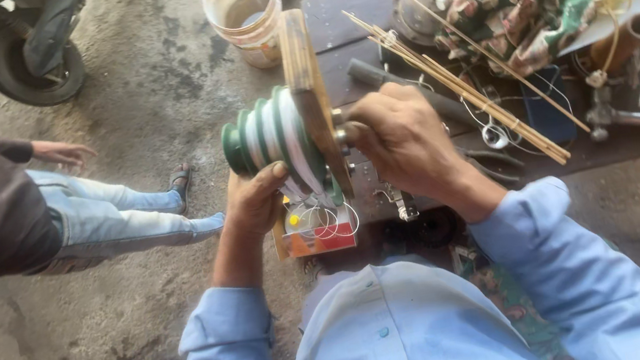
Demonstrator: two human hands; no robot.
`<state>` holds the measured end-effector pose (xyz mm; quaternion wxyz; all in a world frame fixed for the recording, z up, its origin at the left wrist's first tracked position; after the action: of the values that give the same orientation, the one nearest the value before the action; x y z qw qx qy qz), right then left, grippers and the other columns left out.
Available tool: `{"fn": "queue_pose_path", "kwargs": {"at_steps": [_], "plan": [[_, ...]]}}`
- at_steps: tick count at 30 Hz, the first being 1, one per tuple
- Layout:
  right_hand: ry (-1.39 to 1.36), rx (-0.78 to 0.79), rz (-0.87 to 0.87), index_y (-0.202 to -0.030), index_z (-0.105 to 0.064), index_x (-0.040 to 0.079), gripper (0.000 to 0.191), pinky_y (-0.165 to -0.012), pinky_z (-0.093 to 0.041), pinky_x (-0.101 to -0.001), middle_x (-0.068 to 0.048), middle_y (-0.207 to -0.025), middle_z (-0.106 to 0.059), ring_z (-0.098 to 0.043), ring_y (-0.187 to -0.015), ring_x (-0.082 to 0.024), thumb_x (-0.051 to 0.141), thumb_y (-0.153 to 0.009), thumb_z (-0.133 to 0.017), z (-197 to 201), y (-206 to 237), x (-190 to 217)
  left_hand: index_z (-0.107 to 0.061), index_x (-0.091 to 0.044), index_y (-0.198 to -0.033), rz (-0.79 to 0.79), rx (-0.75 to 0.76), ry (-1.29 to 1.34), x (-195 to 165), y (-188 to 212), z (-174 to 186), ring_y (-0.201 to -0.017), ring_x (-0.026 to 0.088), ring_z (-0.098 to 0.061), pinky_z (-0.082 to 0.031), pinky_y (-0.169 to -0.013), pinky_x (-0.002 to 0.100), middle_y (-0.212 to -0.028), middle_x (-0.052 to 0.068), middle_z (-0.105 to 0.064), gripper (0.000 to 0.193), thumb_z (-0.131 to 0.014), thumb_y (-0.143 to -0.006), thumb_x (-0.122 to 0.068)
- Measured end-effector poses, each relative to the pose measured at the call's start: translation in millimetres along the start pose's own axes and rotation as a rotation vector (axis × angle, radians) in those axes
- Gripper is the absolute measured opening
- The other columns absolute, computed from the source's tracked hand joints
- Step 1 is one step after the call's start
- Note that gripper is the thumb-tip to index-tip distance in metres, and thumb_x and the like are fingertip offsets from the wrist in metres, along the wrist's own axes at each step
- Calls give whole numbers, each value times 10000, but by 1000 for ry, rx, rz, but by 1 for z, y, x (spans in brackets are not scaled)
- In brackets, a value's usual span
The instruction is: The person sits at a hand-cranked winding machine and winds white wire onto a green spool, turning the crank with one hand while guiding the wire with the other. They adjust the spool, pull loose wire free, and continue cranking to build up wire on the spool.
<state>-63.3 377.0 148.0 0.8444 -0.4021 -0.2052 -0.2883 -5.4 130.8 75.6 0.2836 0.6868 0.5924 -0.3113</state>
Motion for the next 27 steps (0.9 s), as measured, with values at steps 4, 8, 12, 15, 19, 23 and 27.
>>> {"fn": "queue_pose_path", "kwargs": {"at_steps": [4,8,12,15,19,23,27], "plan": [[-69,233,-218,-880,-611,52,372,-747,-457,-481,-170,-781,-576,-580,-807,-351,342,-1092,-516,-11,-30,-12,-525,29,-1414,16,-29,-32,-9,-1,-8,-1122,245,-678,-572,-949,389,-1223,131,-674,677,-841,-847,-165],[-159,328,-189,-916,-590,43,356,-752,-453,-478,-179,-827,-577,-570,-839,-374,338,-1099,-510,-4,-33,-28,-525,38,-1415,32,-34,3,-11,-4,-13,-1153,244,-673,-566,-1000,392,-1248,137,-670,659,-834,-867,-154],[-276,254,74,-1087,-568,29,290,-796,-491,-449,-156,-963,-608,-591,-898,-358,317,-1110,-547,4,-32,-32,-526,35,-1415,40,-51,-1,-9,-6,-13,-1158,251,-677,-567,-1006,396,-1243,141,-669,648,-837,-874,-144],[-403,151,115,-1172,-543,31,232,-820,-513,-417,-166,-1127,-624,-621,-986,-346,254,-1131,-589,4,-32,-33,-526,36,-1419,38,-38,19,-9,-5,-12,-1147,252,-677,-574,-991,395,-1236,140,-670,646,-838,-884,-149],[-343,226,-185,-1063,-576,79,147,-795,-543,-397,-103,-954,-629,-642,-878,-281,219,-1031,-605,-5,-31,-36,-523,37,-1416,24,-44,40,-9,-4,-12,-1119,256,-686,-594,-937,405,-1208,144,-674,658,-842,-872,-152],[-172,294,-116,-1050,-622,68,239,-791,-514,-402,-98,-919,-636,-632,-872,-255,301,-1080,-578,-5,-32,-32,-522,50,-1411,28,-30,61,-10,-5,-14,-1126,258,-691,-601,-959,399,-1218,156,-675,652,-839,-877,-149],[-519,276,-186,-1122,-573,13,374,-676,-538,-399,-131,-874,-609,-614,-820,-260,336,-972,-687,-1,-32,-35,-521,49,-1404,38,-41,74,-10,-6,-16,-1121,258,-692,-606,-962,400,-1214,157,-674,651,-842,-872,-144]]}}
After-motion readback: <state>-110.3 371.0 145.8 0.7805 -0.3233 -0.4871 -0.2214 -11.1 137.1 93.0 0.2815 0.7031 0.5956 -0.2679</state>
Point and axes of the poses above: each hand's wrist, its own y-axis away from the middle knuckle, its own z-axis out of the back of the hand, x = y × z, the point moved 2 cm from there along -y, towards the middle knuckle
